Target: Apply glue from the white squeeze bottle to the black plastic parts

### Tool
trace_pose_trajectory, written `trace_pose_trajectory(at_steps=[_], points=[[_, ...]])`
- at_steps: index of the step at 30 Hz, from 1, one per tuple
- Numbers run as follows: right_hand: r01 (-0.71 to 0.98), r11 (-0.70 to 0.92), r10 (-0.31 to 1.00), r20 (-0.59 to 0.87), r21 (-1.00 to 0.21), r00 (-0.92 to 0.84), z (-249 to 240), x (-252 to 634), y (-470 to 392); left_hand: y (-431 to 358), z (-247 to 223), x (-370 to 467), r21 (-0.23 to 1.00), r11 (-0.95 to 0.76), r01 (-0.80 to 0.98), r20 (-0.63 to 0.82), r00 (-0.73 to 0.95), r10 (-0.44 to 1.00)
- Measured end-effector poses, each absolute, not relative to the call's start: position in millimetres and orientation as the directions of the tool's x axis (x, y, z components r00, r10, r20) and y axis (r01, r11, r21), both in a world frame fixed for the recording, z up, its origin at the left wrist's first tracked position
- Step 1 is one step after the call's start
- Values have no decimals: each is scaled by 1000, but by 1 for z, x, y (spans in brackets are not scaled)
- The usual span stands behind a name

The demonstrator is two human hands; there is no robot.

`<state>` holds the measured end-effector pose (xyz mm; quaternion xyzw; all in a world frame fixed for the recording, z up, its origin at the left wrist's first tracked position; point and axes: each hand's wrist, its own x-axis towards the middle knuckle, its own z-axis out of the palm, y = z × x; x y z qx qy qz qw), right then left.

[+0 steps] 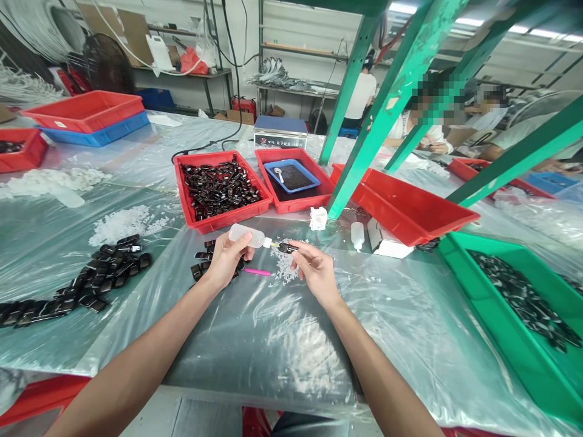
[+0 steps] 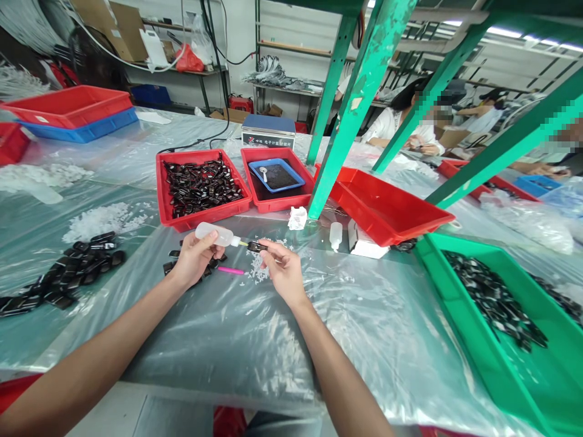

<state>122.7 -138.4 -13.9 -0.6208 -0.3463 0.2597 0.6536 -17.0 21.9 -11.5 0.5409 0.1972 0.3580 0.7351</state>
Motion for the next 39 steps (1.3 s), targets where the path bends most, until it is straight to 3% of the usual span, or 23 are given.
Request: trace_pose_trajectory(at_steps=[20,27,33,39], points=[[47,104,769,110,-993,629,-14,123,-137,22,-13,-18,941,155,-302,104,692,714],[40,118,681,110,-992,724,-10,129,-138,23,-6,-18,952,140,-273,89,682,726],[-16,158,630,88,-987,771,-14,131,-135,24,-14,-15,990,-123,-65,132,720,681],[-5,135,636,82,-991,768,-14,130,-135,23,-29,-13,852,-506,134,218,788,575]])
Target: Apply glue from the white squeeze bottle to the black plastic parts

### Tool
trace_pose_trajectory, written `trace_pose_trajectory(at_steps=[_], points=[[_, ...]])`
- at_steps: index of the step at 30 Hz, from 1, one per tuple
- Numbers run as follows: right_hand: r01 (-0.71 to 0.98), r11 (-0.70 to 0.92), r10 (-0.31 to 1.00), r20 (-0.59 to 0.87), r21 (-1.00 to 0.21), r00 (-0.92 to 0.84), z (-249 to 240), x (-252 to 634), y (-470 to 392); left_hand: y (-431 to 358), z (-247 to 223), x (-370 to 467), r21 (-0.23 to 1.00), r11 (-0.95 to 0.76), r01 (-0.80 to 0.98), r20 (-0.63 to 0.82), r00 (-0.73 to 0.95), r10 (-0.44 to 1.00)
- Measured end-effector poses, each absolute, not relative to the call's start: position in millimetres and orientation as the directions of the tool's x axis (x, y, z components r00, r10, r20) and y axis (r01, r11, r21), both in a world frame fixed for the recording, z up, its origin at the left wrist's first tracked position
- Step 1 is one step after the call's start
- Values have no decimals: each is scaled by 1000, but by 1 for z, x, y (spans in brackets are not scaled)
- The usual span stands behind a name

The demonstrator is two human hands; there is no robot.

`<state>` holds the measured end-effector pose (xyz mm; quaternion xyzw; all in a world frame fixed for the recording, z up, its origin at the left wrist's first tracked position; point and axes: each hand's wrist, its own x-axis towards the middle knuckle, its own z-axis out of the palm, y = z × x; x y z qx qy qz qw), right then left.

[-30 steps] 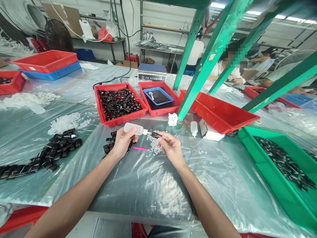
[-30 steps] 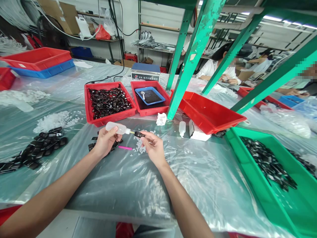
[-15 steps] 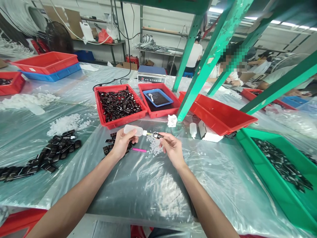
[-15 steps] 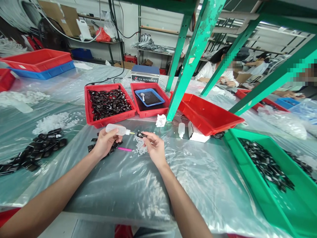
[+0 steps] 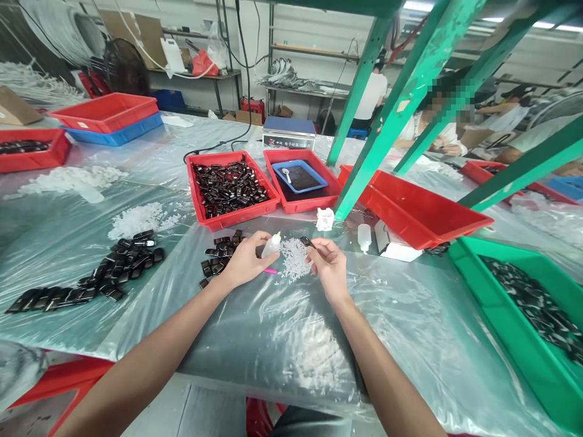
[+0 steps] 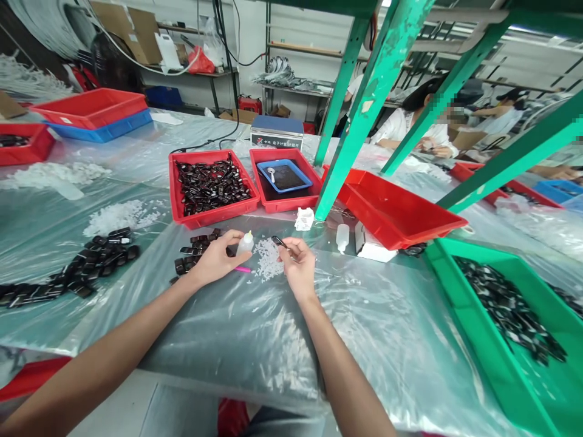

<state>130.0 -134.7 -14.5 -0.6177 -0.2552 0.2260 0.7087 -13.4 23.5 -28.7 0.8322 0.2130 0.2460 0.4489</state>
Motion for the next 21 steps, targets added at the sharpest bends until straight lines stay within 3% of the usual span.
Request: trace_pose_trajectory(at_steps=[7,11,13,15,18,21], points=[[-6,130,625,78,-991,777,-15,131,-134,28,-20,-19,682,-704,199,341,765,546],[-23,134,599,62,-991,798,-16,132,-134,31,6,-32,702,-691,174,423,678,601],[-28,132,595,57,-991,801,-16,133,-135,27,17,-39,725,-669,163,354,745,565],[-25,134,600,61,-991,798,-16,133,-135,18,22,-42,683,-714,151,250,870,424],[-24,141,611,68,-990,789,-17,133,-134,-1,18,-40,461,-872,167,88,969,232],[-33,141,622,63,-989,781,-18,133,-134,-15,8,-34,264,-950,169,-22,985,169]])
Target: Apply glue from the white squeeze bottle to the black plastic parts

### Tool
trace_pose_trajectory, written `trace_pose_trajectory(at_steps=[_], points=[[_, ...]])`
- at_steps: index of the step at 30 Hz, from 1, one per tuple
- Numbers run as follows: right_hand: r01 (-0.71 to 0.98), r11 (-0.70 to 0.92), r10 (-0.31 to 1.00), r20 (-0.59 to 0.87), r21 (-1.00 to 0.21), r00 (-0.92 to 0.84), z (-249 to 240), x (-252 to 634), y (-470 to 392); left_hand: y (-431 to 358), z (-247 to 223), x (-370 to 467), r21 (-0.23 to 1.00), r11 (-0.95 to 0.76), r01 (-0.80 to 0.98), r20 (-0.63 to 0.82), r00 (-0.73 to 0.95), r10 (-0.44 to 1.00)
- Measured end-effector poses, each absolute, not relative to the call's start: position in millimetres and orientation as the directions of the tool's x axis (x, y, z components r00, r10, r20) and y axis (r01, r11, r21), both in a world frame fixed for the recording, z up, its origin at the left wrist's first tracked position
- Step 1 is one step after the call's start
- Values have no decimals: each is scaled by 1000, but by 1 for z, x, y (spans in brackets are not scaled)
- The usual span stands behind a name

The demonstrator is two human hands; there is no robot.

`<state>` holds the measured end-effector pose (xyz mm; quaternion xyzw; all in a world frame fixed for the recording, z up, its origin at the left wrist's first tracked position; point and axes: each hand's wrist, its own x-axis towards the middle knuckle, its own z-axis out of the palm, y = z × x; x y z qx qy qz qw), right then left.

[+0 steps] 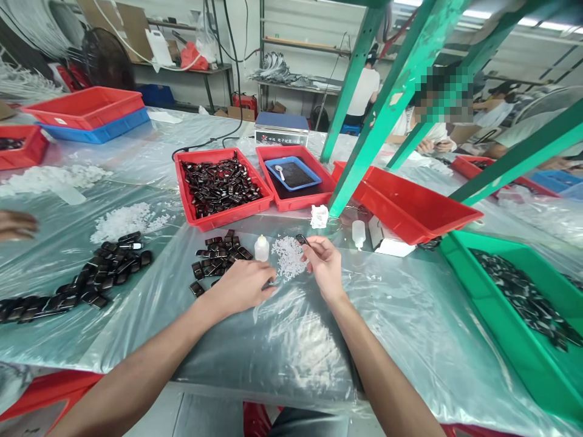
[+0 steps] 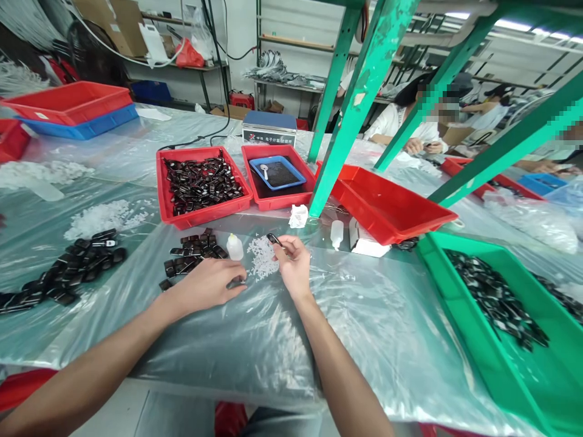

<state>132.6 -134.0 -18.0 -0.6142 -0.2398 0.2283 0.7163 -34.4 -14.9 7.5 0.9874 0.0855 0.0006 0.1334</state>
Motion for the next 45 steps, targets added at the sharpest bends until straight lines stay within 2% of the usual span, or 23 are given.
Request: trace_pose_trajectory(at_steps=[3,6,8,10,13,15,19,26,31,35,39,42,45], points=[[-27,134,638,65,-991,767,-19,132,-134,-19,-1,-31,206,-967,152,-61,988,142],[-21,130,662,71,-991,746,-19,130,-134,-17,-1,-31,241,-958,157,-46,988,150],[-29,127,696,68,-992,715,-17,129,-135,-14,1,-31,360,-919,162,3,985,174],[-49,119,738,56,-992,672,-14,126,-136,-10,5,-31,558,-816,152,96,965,245],[-80,99,799,32,-992,600,-7,122,-138,-2,8,-28,849,-525,63,213,867,450],[-89,85,835,22,-992,550,-5,119,-139,2,9,-26,948,-317,-29,211,802,559],[-87,74,874,23,-993,485,-4,117,-140,2,10,-22,991,-82,-101,130,789,601],[-67,81,886,41,-994,462,-6,118,-140,-6,5,-19,996,35,-84,46,802,596],[-39,100,883,70,-994,464,-8,119,-142,-6,5,-18,998,48,-48,14,839,544],[33,112,875,114,-993,470,-9,121,-144,-6,3,-18,999,-12,-52,51,863,502],[103,119,863,155,-987,481,-8,122,-143,-7,-1,-19,972,-227,-63,178,828,532],[143,95,857,154,-985,492,-9,121,-141,-10,-2,-22,885,-463,-34,306,794,526],[161,67,859,139,-985,493,-9,118,-140,-11,-1,-23,807,-591,-10,357,805,474]])
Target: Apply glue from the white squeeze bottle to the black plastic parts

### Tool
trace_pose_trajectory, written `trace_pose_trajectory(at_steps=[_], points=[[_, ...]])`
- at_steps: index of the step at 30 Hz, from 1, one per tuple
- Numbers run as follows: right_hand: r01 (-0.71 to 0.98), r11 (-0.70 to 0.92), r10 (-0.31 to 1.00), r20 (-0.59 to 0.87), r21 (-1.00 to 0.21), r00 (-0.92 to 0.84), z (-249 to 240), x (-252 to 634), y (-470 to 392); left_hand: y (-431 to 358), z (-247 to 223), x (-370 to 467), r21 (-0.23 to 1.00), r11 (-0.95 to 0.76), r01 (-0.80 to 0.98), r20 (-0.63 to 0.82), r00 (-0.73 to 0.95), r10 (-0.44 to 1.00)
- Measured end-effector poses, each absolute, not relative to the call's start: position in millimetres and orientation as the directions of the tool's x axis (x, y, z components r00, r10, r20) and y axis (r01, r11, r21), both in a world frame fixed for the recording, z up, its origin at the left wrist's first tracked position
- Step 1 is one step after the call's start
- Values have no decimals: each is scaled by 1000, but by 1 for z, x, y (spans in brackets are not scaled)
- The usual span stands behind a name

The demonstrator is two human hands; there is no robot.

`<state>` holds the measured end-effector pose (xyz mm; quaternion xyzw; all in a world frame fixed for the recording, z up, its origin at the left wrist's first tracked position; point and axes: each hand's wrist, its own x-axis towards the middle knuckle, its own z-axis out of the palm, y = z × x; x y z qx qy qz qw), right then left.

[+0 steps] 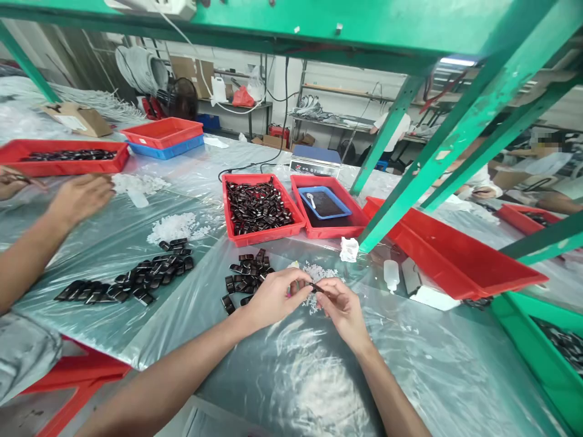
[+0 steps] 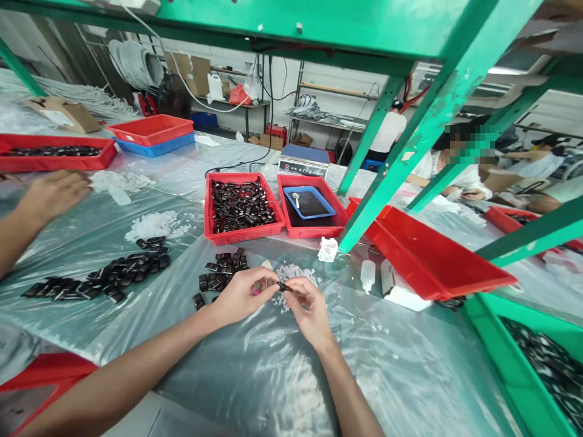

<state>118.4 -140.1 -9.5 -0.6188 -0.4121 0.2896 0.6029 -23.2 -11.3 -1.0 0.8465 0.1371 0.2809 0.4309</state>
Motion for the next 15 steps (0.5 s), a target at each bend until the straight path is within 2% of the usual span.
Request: trace_pose_trajectory(at_steps=[5,9,12,15], points=[[176,59,869,137,-983,475,-10,116,-141,-10,-1,-25,811,-583,-50,369,817,443],[163,59,873,130,-985,470,-9,118,-142,1,6,-28,849,-503,-163,441,743,504],[184,74,858,156,-980,489,-10,119,-140,16,20,-32,862,-470,-189,478,609,633],[224,83,839,189,-971,510,-11,118,-138,33,31,-44,923,-272,-271,362,379,852]])
